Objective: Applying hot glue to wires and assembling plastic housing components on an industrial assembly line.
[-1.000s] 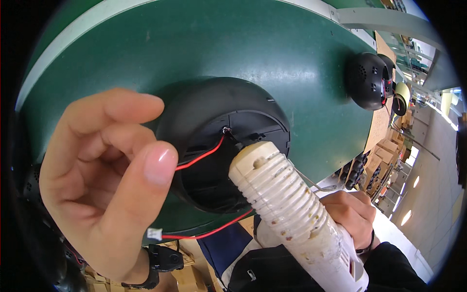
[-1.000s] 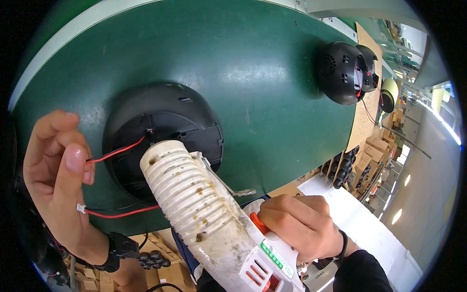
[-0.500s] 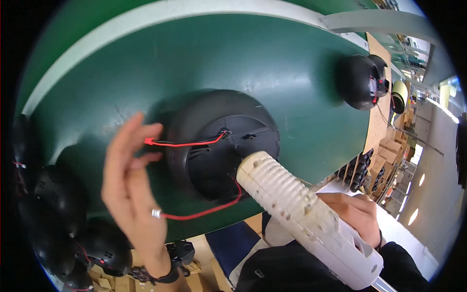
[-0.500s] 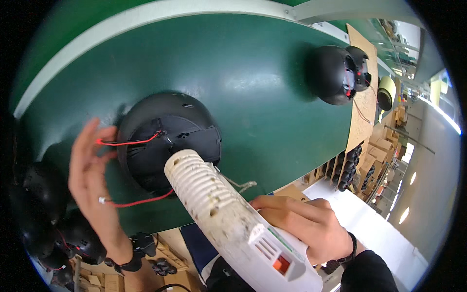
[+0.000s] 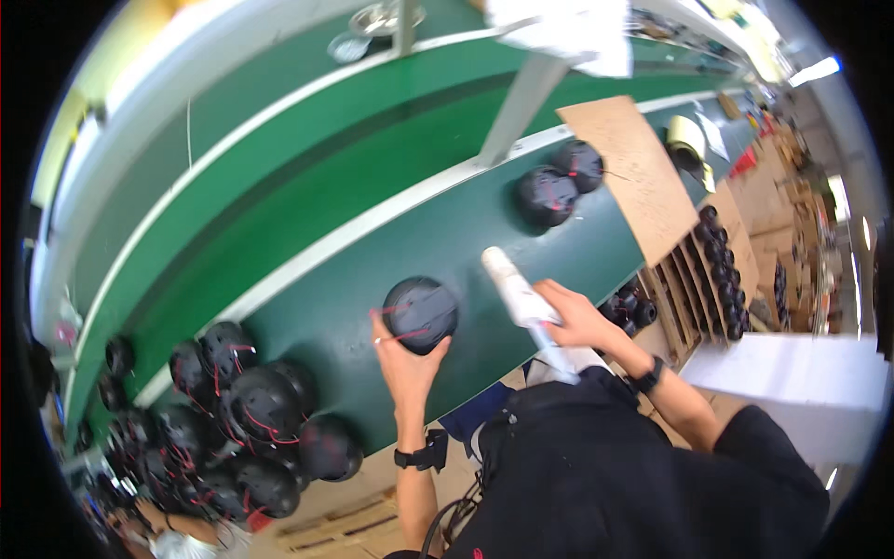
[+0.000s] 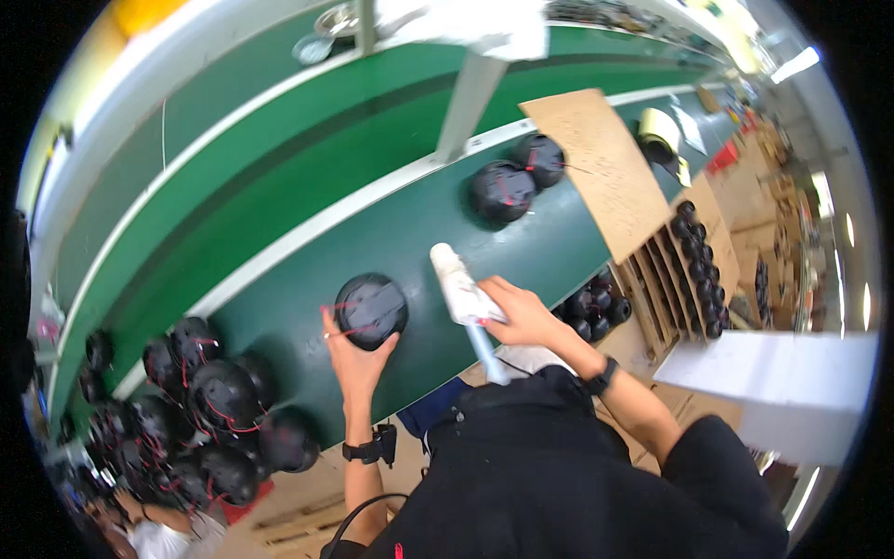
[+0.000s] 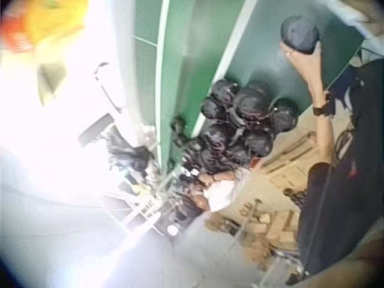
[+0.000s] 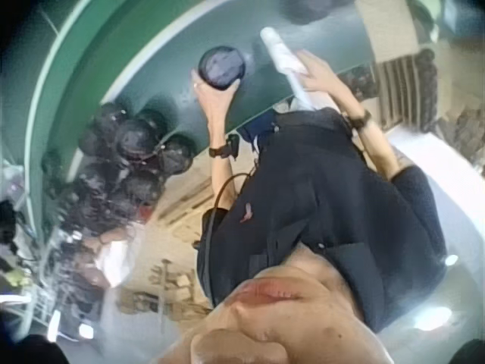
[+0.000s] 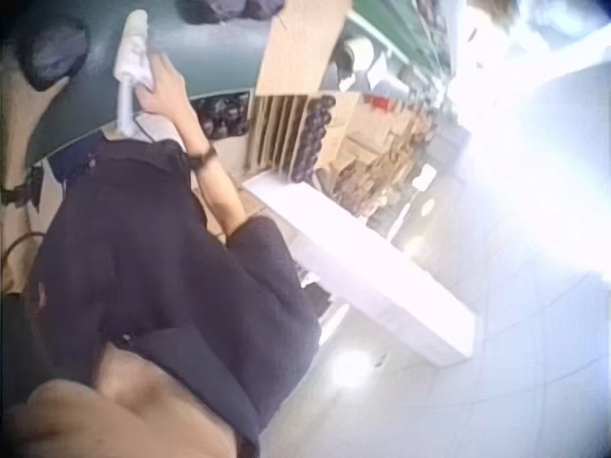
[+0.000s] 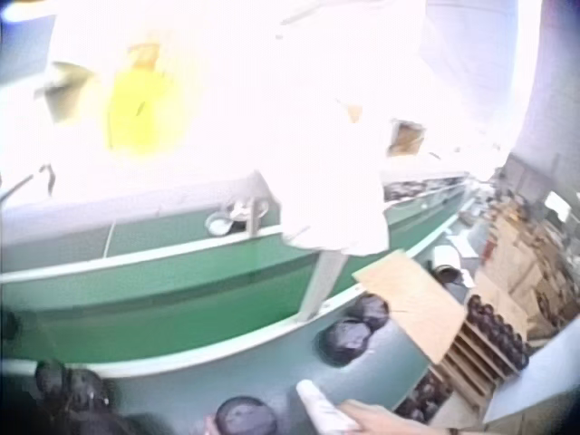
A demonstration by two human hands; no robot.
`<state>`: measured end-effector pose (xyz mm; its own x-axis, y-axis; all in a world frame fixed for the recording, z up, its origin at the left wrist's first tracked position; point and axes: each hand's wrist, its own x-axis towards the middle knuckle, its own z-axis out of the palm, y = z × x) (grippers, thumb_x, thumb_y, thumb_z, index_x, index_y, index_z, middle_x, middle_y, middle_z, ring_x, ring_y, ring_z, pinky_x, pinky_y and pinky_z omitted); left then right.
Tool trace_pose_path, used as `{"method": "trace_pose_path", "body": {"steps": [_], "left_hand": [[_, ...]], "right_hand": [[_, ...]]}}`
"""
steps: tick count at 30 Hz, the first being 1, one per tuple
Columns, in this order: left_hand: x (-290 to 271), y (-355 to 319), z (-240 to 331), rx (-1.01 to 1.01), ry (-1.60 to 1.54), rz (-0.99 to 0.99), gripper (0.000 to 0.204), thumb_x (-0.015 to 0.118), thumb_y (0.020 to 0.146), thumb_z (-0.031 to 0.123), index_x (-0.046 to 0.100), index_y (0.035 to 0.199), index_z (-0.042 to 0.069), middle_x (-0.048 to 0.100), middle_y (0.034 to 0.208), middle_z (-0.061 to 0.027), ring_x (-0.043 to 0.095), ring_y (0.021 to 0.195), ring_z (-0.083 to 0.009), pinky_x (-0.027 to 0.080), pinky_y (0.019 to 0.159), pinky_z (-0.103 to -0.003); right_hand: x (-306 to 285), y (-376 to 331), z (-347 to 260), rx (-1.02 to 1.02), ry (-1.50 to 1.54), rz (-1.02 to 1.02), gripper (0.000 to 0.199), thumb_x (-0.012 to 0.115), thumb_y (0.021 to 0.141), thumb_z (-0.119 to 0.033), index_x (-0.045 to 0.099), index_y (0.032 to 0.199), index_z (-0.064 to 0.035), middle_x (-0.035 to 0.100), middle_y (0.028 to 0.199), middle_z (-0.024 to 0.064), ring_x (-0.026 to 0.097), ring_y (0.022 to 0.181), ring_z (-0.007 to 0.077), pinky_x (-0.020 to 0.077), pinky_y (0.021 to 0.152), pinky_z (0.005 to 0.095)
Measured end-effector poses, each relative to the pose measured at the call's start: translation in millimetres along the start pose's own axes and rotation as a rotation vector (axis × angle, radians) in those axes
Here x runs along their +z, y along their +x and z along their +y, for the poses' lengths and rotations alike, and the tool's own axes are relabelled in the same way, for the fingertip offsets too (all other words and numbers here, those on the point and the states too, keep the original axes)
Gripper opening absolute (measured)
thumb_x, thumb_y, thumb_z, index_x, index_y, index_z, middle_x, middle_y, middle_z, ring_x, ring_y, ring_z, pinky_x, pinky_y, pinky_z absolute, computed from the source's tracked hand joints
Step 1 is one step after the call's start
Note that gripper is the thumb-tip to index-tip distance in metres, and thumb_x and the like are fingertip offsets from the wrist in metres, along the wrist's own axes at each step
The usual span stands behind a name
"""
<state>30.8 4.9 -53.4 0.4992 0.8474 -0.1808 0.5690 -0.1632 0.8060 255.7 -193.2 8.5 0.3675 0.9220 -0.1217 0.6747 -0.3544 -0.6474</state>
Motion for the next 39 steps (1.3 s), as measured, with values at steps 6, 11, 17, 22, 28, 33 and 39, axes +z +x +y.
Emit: {"method": "trace_pose_path", "body": {"steps": [6,11,17,22,28,33,39], "left_hand": [[-49,-28,-53,-0.037,0.213,-0.017,0.118,0.096,0.053,0.032,0.031,0.143,-0.008,0.038,0.143,-0.0312,0.041,0.133,-0.0441,0.038,0.111,-0.047],[-42,-7,-45,0.053,0.179,0.024,0.114,0.096,0.055,0.033,0.035,0.140,-0.011,0.044,0.139,-0.0325,0.044,0.132,-0.0428,0.034,0.114,-0.046],[-97,-28,2,-0.259,0.709,-0.520,0.067,0.085,0.069,0.039,0.068,0.117,-0.004,0.069,0.110,-0.0254,0.068,0.105,-0.0332,0.052,0.095,-0.039],[-50,-34,169,0.112,0.155,-0.687,0.033,0.074,0.090,0.030,0.075,0.078,0.000,0.068,0.062,-0.0073,0.058,0.057,-0.0095,0.048,0.056,-0.028],[151,-6,262,0.228,0.041,-0.997,0.052,0.053,0.099,0.041,0.071,0.070,0.001,0.066,0.060,-0.0106,0.066,0.057,-0.0237,0.053,0.060,-0.036],[271,2,234,0.547,0.210,-0.340,0.079,0.077,0.074,0.012,0.042,0.144,0.011,0.033,0.153,-0.0197,0.044,0.131,-0.0385,0.050,0.098,-0.048],[262,65,242,0.099,0.708,0.046,0.148,0.098,0.045,0.035,0.007,0.160,0.020,0.018,0.157,-0.0304,0.036,0.136,-0.0477,0.050,0.097,-0.058]], "right_hand": [[51,46,27,0.063,-0.192,-0.157,0.056,0.072,0.075,-0.018,0.053,0.127,-0.0109,0.053,0.118,0.0141,0.063,0.100,0.0364,0.0530,0.083,0.0490],[79,93,43,-0.114,-0.427,-0.131,0.058,0.074,0.075,-0.019,0.053,0.129,-0.0118,0.049,0.127,0.0153,0.059,0.106,0.0379,0.0501,0.088,0.0479],[-77,100,91,-0.049,-0.206,0.058,0.036,0.062,0.073,-0.020,0.071,0.107,-0.0154,0.071,0.084,0.0165,0.069,0.082,0.0377,0.0561,0.074,0.0489],[-161,134,218,-0.095,-0.402,0.461,0.076,0.076,0.071,-0.029,0.049,0.140,-0.0106,0.054,0.126,0.0253,0.053,0.116,0.0434,0.0467,0.097,0.0504],[-155,158,254,0.109,-0.296,0.119,0.123,0.093,0.054,-0.035,0.024,0.155,-0.0253,0.022,0.157,0.0234,0.026,0.142,0.0487,0.0372,0.103,0.0669],[-154,154,279,0.200,-0.237,0.120,0.135,0.095,0.052,-0.034,0.011,0.158,-0.0260,0.016,0.159,0.0296,0.032,0.137,0.0559,0.0405,0.105,0.0604],[-161,148,281,0.148,-0.232,0.049,0.142,0.096,0.052,-0.033,0.002,0.159,-0.0245,0.022,0.153,0.0329,0.037,0.132,0.0557,0.0434,0.104,0.0561]]}}
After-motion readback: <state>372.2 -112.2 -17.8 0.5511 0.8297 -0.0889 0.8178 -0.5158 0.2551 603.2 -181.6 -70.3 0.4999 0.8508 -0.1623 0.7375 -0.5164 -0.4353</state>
